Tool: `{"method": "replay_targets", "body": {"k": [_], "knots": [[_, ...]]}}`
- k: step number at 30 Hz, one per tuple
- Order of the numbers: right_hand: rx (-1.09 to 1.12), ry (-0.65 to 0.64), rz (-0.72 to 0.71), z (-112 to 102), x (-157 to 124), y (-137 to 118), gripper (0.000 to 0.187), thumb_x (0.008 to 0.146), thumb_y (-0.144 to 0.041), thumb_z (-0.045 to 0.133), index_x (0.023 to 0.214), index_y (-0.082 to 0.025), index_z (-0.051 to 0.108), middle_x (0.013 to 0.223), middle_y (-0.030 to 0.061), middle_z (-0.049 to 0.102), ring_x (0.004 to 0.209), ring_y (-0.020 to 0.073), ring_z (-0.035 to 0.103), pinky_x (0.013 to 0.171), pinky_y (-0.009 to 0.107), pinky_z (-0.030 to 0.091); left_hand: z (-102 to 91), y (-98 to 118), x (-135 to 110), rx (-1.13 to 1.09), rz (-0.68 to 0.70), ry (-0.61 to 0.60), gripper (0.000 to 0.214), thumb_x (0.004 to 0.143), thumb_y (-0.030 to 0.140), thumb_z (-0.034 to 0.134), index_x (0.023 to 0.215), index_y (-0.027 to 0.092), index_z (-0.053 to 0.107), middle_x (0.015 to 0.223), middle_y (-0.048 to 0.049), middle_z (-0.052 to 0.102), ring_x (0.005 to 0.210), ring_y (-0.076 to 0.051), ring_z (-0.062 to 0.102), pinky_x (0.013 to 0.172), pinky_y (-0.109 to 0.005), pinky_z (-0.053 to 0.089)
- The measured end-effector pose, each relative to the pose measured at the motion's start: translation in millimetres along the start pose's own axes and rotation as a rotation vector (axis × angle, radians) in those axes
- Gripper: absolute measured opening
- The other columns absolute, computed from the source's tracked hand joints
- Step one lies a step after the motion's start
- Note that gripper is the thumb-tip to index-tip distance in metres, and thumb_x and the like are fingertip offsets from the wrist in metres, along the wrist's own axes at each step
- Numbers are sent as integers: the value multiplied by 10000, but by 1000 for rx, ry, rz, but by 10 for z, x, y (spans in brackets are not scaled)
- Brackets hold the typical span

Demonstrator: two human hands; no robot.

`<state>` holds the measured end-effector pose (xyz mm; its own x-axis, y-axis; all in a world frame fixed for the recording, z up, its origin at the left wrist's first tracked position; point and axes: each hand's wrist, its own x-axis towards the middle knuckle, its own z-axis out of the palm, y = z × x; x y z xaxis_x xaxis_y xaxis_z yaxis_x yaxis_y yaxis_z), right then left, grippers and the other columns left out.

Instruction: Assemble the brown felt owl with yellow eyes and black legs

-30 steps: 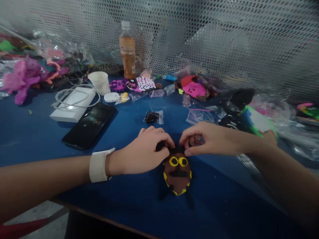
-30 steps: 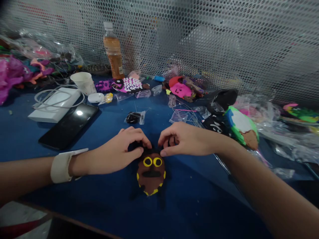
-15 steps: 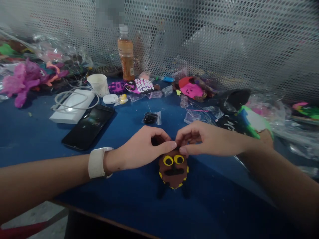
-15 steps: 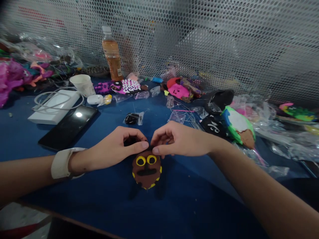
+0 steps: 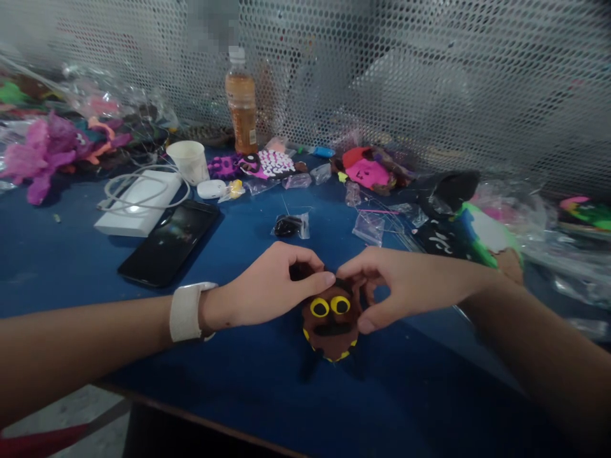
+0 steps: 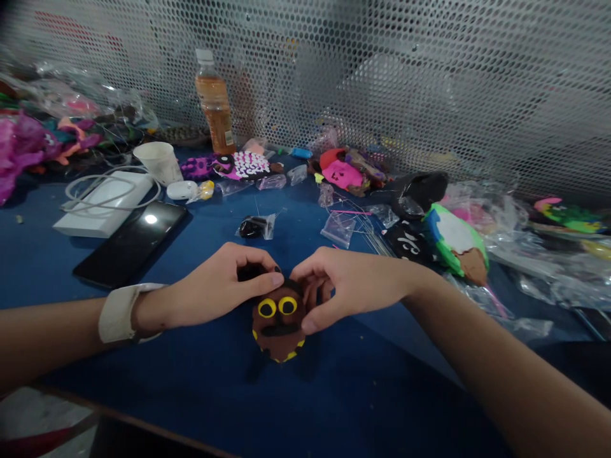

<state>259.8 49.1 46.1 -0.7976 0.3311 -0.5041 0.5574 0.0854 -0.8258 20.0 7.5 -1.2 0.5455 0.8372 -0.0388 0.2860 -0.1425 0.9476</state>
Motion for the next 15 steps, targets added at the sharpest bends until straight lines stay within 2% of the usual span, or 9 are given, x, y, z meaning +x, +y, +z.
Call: {"method": "replay_targets", "body": {"k": [4, 8, 15], "knots": [[-2, -3, 16, 52, 48, 13, 359, 825, -423, 840, 1078, -177, 770, 960, 47, 792, 841, 200, 716, 752, 314, 569, 12, 5, -12, -12, -4, 15, 330, 1007, 458, 618, 888, 167, 718, 798, -5, 704, 714, -130, 612, 621, -236, 463], [4, -34, -16, 50, 56, 11, 350, 871, -423, 801, 1121, -180, 777, 1008, 59, 800, 878, 205, 723, 798, 334, 578, 24, -2, -11, 74, 56, 67, 413, 1052, 471, 530, 804, 168, 659, 717, 17, 614, 639, -106, 507, 564, -238, 375], [66, -58, -12, 46, 68, 22, 341, 913, -406, 770, 1151, -163, 767, 1069, 93, 805, 963, 232, 752, 874, 371, 592, 37, -4, -19, 279, 155, 98, 351, 1056, 386, 538, 808, 184, 682, 762, 16, 654, 720, -123, 550, 657, -272, 388]]}}
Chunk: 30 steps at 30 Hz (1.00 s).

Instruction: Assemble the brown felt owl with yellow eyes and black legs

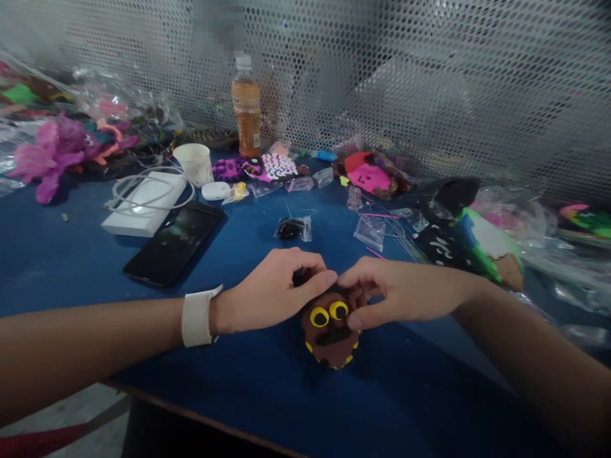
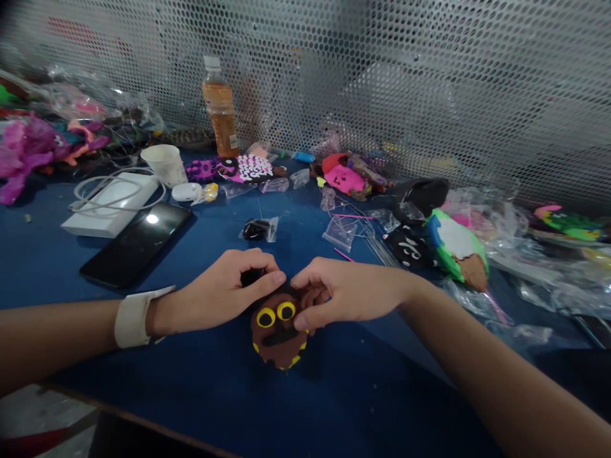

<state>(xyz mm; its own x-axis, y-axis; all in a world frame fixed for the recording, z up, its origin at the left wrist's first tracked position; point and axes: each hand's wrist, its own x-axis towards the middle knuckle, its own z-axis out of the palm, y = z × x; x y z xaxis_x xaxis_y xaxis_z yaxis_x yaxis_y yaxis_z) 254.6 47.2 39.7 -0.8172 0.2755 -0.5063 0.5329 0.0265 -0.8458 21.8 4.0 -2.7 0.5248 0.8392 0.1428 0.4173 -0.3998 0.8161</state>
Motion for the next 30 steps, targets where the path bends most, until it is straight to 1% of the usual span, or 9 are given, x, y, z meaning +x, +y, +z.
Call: {"method": "replay_targets", "body": {"k": [4, 8, 10, 14, 19, 22, 24, 26, 30], "knots": [[39, 39, 7, 0, -13, 19, 344, 916, -409, 767, 1154, -162, 754, 1065, 84, 797, 962, 230, 745, 871, 385, 591, 0, -10, -7, -112, -49, 22, 365, 1090, 446, 467, 924, 196, 675, 872, 0, 685, 802, -139, 598, 710, -282, 443], [89, 188, -44, -104, -80, 42, 397, 897, -408, 787, 1231, -197, 745, 1090, 69, 792, 980, 222, 735, 826, 350, 590, -3, -106, 25, -323, -98, 199, 348, 1124, 478, 361, 1062, 220, 586, 1015, -24, 647, 942, -153, 597, 864, -306, 499], [99, 349, -91, -191, -103, 82, 448, 878, -413, 806, 1270, -205, 742, 1135, 84, 788, 1003, 232, 729, 821, 350, 588, -15, -170, 64, -392, -134, 244, 348, 1120, 487, 367, 970, 220, 532, 920, -12, 603, 839, -144, 561, 799, -301, 501], [254, 786, -194, -371, -70, 264, 424, 823, -395, 854, 1198, -210, 783, 1152, 93, 780, 937, 213, 712, 719, 309, 570, -62, -221, 137, -506, -191, 198, 364, 1113, 479, 365, 876, 220, 458, 772, 19, 536, 685, -123, 504, 648, -271, 457], [445, 1069, -184, -534, 43, 525, 303, 831, -320, 832, 1107, -198, 804, 1122, 88, 784, 855, 168, 693, 659, 267, 556, -70, -136, 104, -314, -103, 91, 274, 1095, 386, 426, 897, 208, 491, 795, 21, 557, 695, -118, 515, 655, -270, 441], [439, 1144, -189, -568, 78, 586, 232, 813, -301, 834, 1009, -180, 800, 1040, 84, 781, 809, 163, 681, 622, 263, 553, -35, -96, 43, -112, 2, -20, 78, 1036, 274, 524, 992, 211, 536, 777, 31, 595, 662, -118, 531, 614, -268, 402], [431, 1163, -181, -576, 90, 579, 230, 803, -295, 838, 991, -175, 784, 992, 84, 774, 795, 170, 684, 614, 271, 558, -14, -81, 11, -34, 61, -90, 53, 1015, 233, 536, 1060, 207, 546, 755, 34, 622, 632, -118, 550, 596, -268, 390], [416, 1188, -166, -591, 106, 543, 287, 801, -297, 837, 1047, -173, 758, 951, 82, 766, 770, 176, 690, 587, 277, 553, -4, -74, -8, 19, 96, -133, 111, 1009, 220, 535, 1117, 199, 550, 767, 25, 656, 622, -121, 573, 587, -269, 392], [323, 1236, -116, -698, 191, 415, 577, 780, -293, 861, 1301, -191, 635, 925, 67, 751, 698, 173, 680, 471, 245, 469, -13, -81, -11, 92, 145, -150, 156, 997, 213, 539, 1145, 182, 577, 805, -1, 694, 635, -133, 598, 585, -277, 398]]}}
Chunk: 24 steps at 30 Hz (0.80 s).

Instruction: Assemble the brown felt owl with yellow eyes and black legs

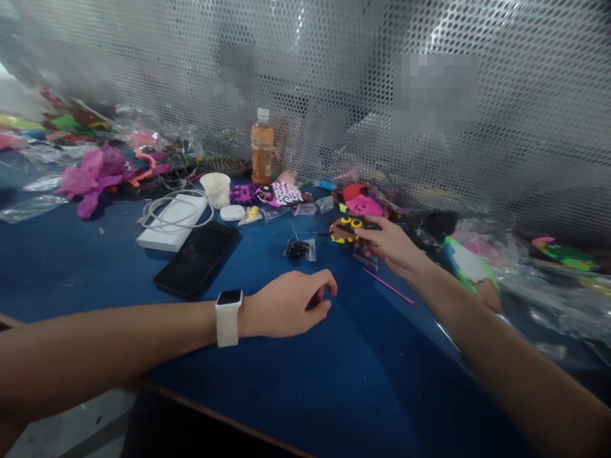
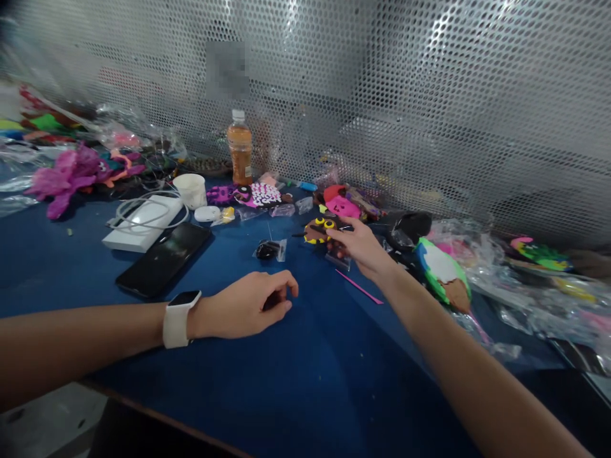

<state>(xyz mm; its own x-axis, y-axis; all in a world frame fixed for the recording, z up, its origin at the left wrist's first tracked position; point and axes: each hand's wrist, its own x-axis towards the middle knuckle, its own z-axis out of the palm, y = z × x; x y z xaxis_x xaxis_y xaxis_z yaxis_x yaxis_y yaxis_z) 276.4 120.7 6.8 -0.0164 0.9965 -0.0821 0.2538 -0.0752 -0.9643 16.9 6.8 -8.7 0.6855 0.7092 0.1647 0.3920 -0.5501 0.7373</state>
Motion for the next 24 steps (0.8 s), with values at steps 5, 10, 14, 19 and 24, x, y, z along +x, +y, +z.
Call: {"method": "replay_targets", "body": {"k": [5, 10, 14, 19, 24], "knots": [[-222, -5, -42, 162, 295, -165, 583, 877, -314, 766, 1407, -199, 554, 1026, 94, 742, 636, 141, 648, 409, 212, 375, 1, -46, 12, -28, 18, 8, 145, 985, 203, 555, 1122, 179, 598, 788, 1, 698, 630, -132, 609, 592, -262, 415], [-553, -106, -78, 264, 595, -291, 567, 888, -383, 772, 1374, -158, 587, 880, 85, 750, 562, 151, 634, 430, 232, 383, 23, -93, 14, -7, 57, 35, 157, 969, 192, 569, 1122, 195, 600, 778, 9, 706, 647, -142, 633, 608, -254, 412], [-855, -77, -173, 261, 740, -455, 502, 849, -407, 802, 1220, -92, 683, 639, 62, 685, 508, 209, 621, 538, 320, 460, 35, -117, 16, 28, 74, 51, 200, 940, 189, 585, 1139, 206, 601, 784, 16, 709, 670, -151, 645, 611, -254, 404], [-1053, -178, -436, 374, 603, -565, 286, 902, -380, 707, 1104, -188, 770, 984, 129, 763, 919, 289, 713, 859, 392, 524, 47, -121, 16, 60, 93, 68, 188, 920, 178, 589, 1104, 201, 619, 798, 5, 715, 701, -167, 662, 617, -265, 397], [-1117, -472, -652, 561, 429, -430, 357, 773, -115, 711, 1078, -268, 815, 1293, 84, 697, 1198, 290, 630, 1069, 419, 474, 38, -107, 9, 73, 112, 59, 167, 938, 180, 581, 1097, 190, 628, 810, -8, 726, 690, -166, 667, 612, -267, 415]]}}
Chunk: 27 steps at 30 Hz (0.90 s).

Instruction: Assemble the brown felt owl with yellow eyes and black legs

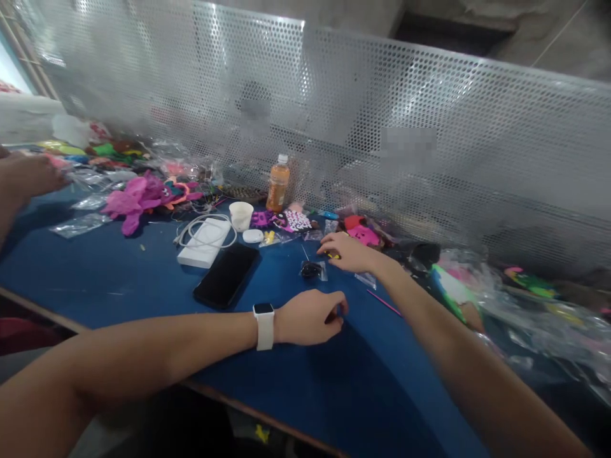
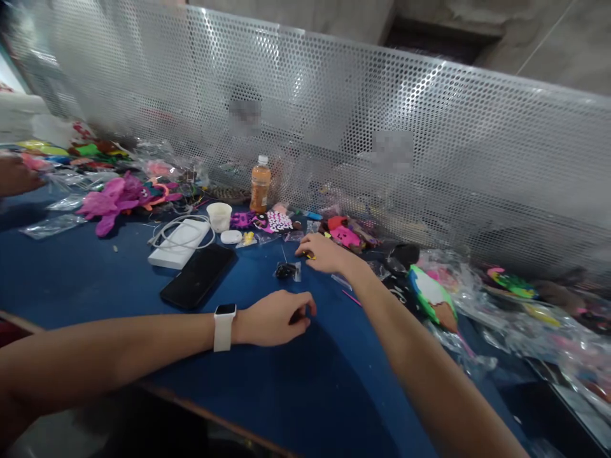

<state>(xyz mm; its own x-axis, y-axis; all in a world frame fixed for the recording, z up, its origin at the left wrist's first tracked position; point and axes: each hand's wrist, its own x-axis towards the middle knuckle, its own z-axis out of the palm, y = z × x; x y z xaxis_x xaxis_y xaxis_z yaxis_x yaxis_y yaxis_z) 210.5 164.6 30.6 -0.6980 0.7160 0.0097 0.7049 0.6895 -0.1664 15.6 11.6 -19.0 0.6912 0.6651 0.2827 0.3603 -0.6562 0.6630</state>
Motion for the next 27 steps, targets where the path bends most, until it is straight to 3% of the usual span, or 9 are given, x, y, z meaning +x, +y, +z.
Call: {"method": "replay_targets", "body": {"k": [4, 9, 12, 15, 17, 21, 27], "knots": [[-24, -4, -60, 52, -51, 57, 416, 743, -30, 621, 1044, -241, 817, 1304, 100, 693, 1178, 292, 634, 1068, 456, 483, -6, 3, -3, 17, 1, -9, 166, 948, 188, 571, 1105, 192, 626, 819, -11, 735, 716, -175, 685, 621, -271, 433], [-18, 50, -38, 43, -109, 177, 661, 740, -60, 618, 1374, -238, 681, 1392, 96, 683, 1271, 299, 609, 1122, 478, 465, 12, -10, 1, 36, 3, -7, 168, 939, 188, 576, 1098, 198, 626, 826, -11, 741, 741, -182, 701, 631, -278, 435], [-25, 61, -5, 59, -72, 213, 718, 711, -82, 674, 1417, -211, 646, 1422, 120, 667, 1325, 332, 585, 1158, 506, 439, 18, -14, 3, 38, 6, -7, 169, 945, 187, 572, 1105, 198, 626, 817, -10, 742, 738, -182, 704, 631, -279, 438], [-24, 62, 43, 65, 10, 232, 798, 725, -109, 741, 1497, -206, 564, 1552, 142, 555, 1428, 334, 511, 1210, 503, 393, 15, -14, 3, 43, 10, -7, 167, 942, 182, 576, 1099, 199, 627, 811, -8, 742, 747, -185, 706, 641, -283, 441], [-20, 54, 97, 57, 70, 242, 738, 808, -182, 773, 1506, -207, 536, 1566, 151, 528, 1417, 328, 522, 1189, 524, 415, 12, -14, 4, 46, 12, -9, 169, 941, 183, 576, 1100, 200, 628, 818, -9, 743, 753, -186, 707, 644, -283, 442], [-10, 12, 250, 34, 189, 254, 413, 1003, -400, 670, 1362, -199, 625, 1403, 123, 632, 1215, 284, 649, 1037, 530, 539, 15, -22, 6, 53, 14, -8, 168, 943, 187, 572, 1101, 201, 630, 840, -15, 746, 775, -188, 711, 650, -282, 444], [32, -11, 370, 35, 395, 248, 344, 1028, -396, 641, 1305, -194, 651, 1335, 109, 663, 1125, 250, 681, 962, 474, 586, 24, -34, 14, 59, 7, -13, 168, 941, 190, 581, 1101, 201, 628, 875, -20, 756, 799, -192, 720, 667, -284, 451]]}}
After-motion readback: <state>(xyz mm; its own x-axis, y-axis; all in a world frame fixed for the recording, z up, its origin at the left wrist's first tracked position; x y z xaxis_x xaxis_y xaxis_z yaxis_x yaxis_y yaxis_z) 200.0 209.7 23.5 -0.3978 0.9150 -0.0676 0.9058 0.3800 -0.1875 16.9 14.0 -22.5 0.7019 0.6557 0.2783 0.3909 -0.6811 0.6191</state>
